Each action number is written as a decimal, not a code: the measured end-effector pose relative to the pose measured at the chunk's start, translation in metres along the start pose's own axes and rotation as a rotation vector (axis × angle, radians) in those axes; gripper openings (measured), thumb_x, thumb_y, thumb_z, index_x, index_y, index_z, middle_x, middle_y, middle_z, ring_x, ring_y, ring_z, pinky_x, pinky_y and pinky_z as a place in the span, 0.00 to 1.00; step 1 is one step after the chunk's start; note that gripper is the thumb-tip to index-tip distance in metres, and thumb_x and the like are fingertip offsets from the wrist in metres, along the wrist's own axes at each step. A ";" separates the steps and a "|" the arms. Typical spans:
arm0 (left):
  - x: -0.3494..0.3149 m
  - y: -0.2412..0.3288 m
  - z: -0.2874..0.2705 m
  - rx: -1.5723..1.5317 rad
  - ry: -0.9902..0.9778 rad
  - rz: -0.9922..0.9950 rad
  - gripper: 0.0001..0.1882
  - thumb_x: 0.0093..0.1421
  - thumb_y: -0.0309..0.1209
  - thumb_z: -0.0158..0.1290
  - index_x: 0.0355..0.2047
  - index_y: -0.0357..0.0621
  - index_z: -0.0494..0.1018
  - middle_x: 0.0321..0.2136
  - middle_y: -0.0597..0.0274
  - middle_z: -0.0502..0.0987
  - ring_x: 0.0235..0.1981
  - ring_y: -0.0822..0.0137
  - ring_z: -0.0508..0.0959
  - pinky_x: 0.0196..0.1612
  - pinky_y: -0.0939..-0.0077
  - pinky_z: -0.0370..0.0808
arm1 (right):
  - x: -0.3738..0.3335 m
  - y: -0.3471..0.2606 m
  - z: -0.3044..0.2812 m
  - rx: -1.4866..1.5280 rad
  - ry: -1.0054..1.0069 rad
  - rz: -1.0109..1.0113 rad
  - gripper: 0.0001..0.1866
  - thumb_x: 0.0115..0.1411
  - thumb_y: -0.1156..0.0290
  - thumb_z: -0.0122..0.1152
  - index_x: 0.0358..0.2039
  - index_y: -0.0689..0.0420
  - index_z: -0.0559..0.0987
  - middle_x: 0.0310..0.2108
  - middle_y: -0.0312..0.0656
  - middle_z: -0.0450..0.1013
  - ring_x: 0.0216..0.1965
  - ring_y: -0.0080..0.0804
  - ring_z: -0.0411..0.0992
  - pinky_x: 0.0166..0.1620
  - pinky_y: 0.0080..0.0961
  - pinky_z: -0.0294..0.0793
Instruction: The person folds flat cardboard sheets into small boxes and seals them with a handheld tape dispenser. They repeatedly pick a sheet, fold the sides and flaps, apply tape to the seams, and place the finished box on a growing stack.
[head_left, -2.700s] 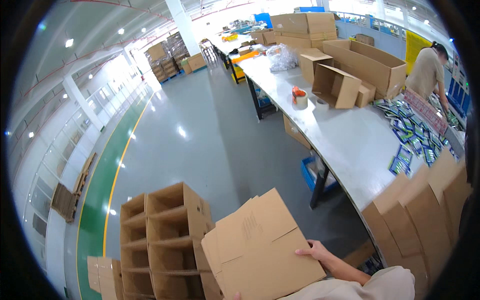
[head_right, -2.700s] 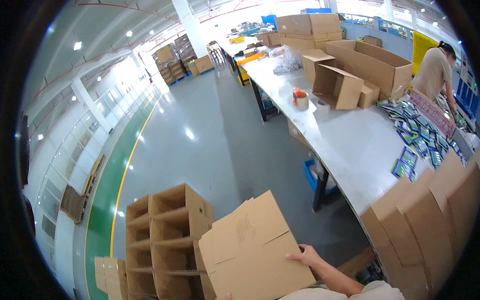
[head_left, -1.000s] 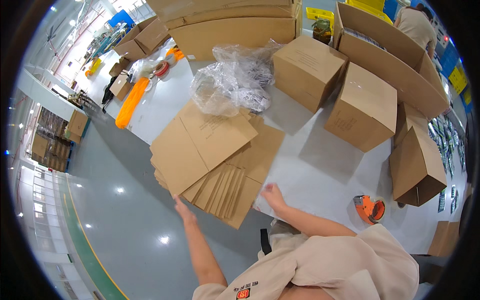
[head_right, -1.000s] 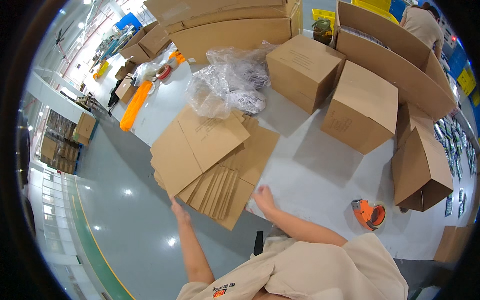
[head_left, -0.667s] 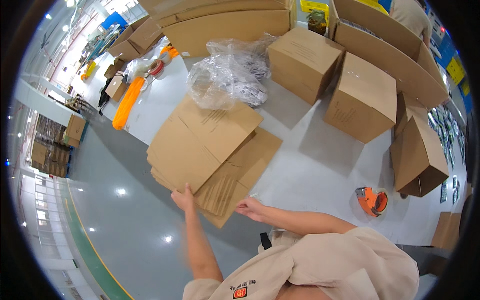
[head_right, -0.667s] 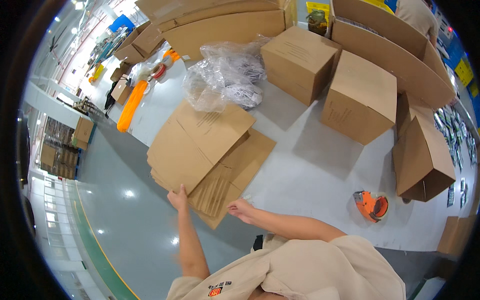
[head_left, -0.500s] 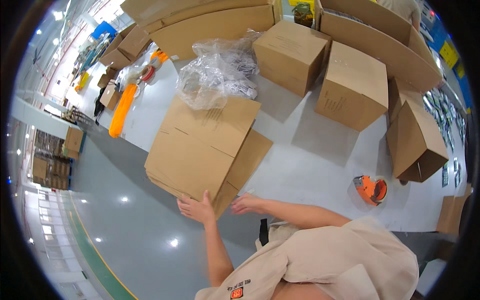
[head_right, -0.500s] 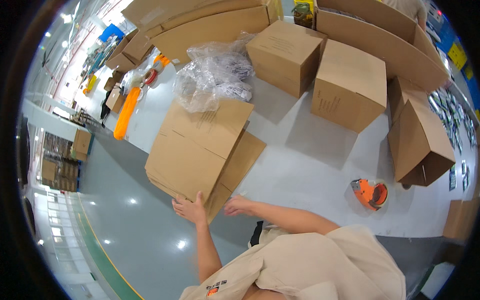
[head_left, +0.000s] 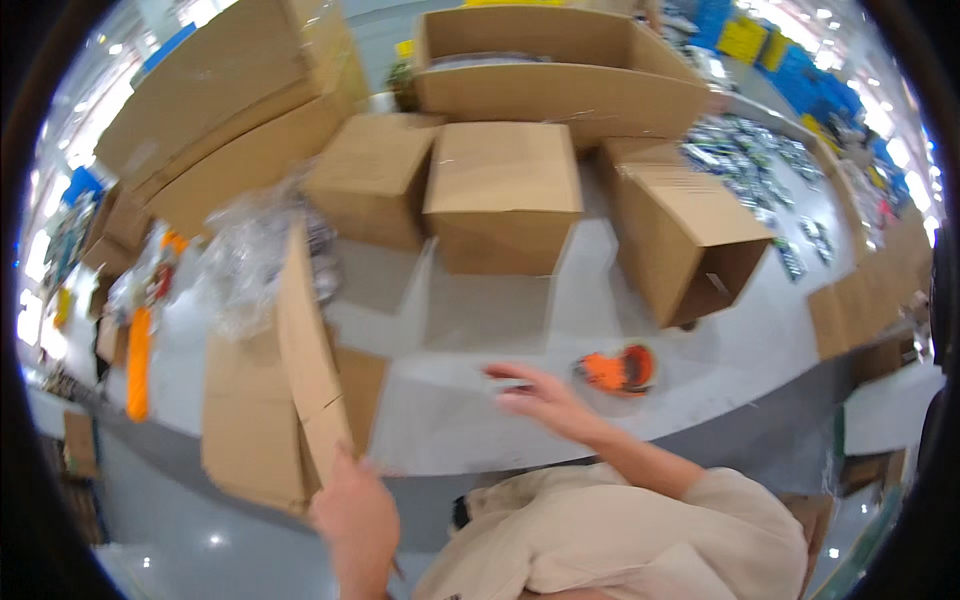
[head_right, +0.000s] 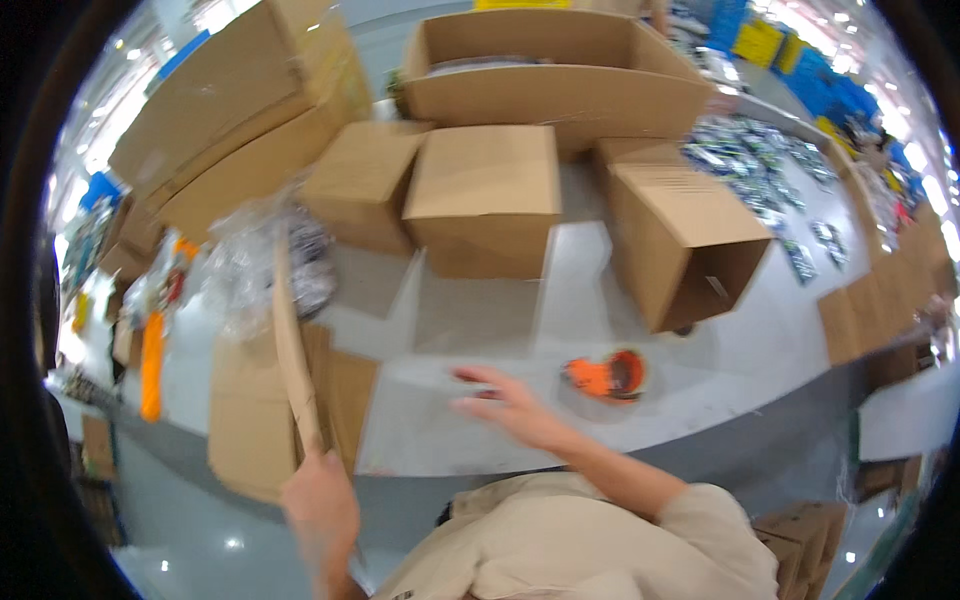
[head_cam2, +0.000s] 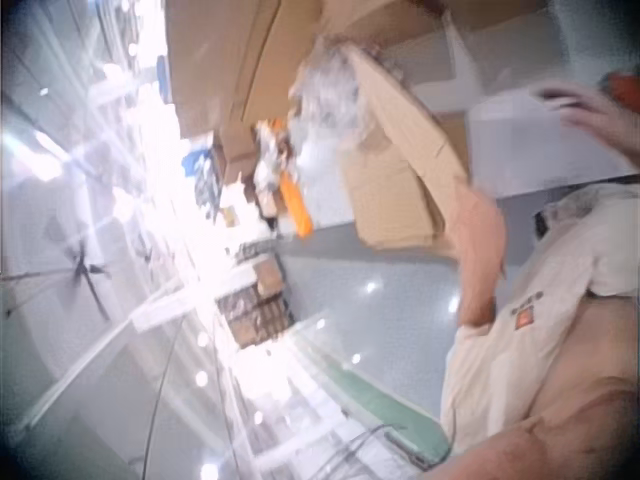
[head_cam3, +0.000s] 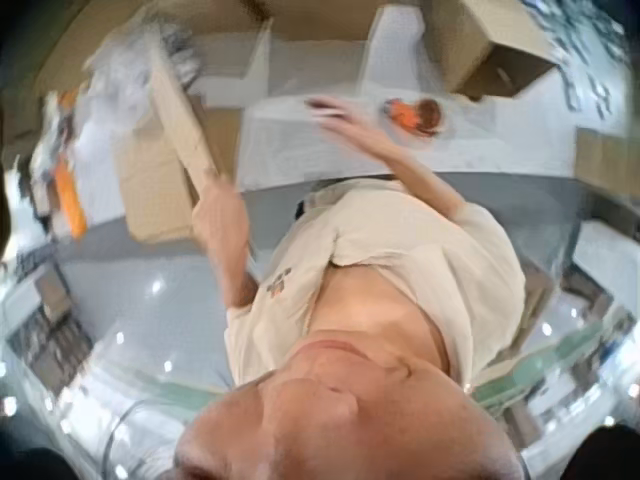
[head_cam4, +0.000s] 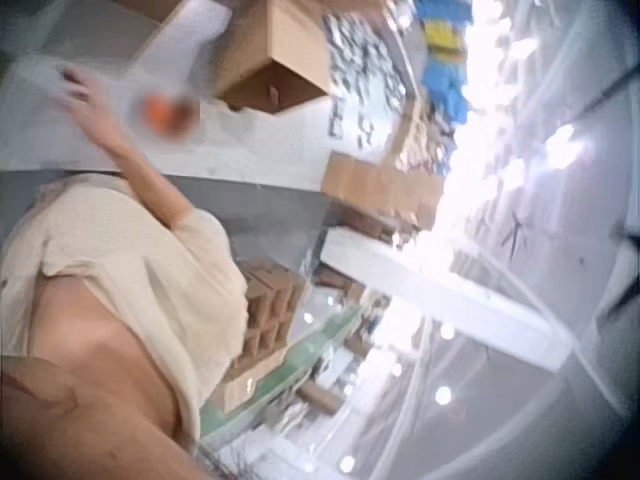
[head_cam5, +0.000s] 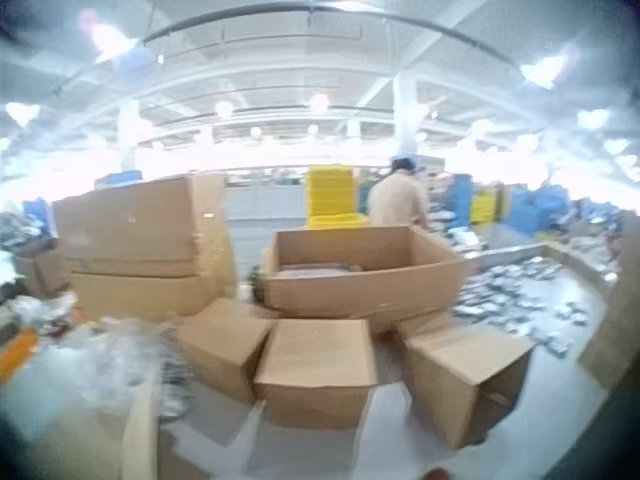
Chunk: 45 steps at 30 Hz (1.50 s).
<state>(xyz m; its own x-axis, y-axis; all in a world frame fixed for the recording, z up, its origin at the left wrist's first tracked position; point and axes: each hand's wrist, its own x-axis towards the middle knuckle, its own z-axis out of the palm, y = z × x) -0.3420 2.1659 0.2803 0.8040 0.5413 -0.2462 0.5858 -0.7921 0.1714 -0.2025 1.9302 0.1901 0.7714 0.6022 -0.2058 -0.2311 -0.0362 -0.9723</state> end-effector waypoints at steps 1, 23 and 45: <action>-0.011 0.034 -0.009 -0.028 -0.093 0.011 0.22 0.68 0.33 0.44 0.56 0.30 0.66 0.33 0.36 0.77 0.46 0.42 0.76 0.47 0.49 0.72 | 0.008 -0.019 0.007 -0.048 -0.082 -0.171 0.40 0.64 0.61 0.62 0.72 0.52 0.54 0.70 0.42 0.53 0.70 0.34 0.53 0.69 0.36 0.56; -0.011 0.099 0.075 -1.151 0.411 0.785 0.19 0.60 0.33 0.48 0.47 0.37 0.77 0.55 0.51 0.71 0.66 0.49 0.61 0.72 0.46 0.42 | 0.019 -0.013 -0.031 -0.229 0.166 -0.653 0.44 0.62 0.63 0.59 0.73 0.57 0.48 0.74 0.49 0.40 0.74 0.45 0.39 0.72 0.40 0.39; 0.095 -0.006 0.031 -1.094 0.757 0.459 0.20 0.66 0.26 0.44 0.14 0.41 0.66 0.14 0.65 0.64 0.27 0.69 0.67 0.62 0.54 0.65 | -0.094 -0.067 -0.050 -0.235 -0.129 -0.552 0.19 0.51 0.69 0.67 0.44 0.60 0.76 0.51 0.45 0.73 0.44 0.38 0.74 0.43 0.27 0.75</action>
<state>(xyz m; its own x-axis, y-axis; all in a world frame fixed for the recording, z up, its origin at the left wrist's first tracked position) -0.2728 2.2134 0.2264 0.5973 0.5939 0.5390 -0.2397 -0.5092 0.8266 -0.2304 1.8363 0.2691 0.6587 0.6733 0.3358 0.3304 0.1422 -0.9331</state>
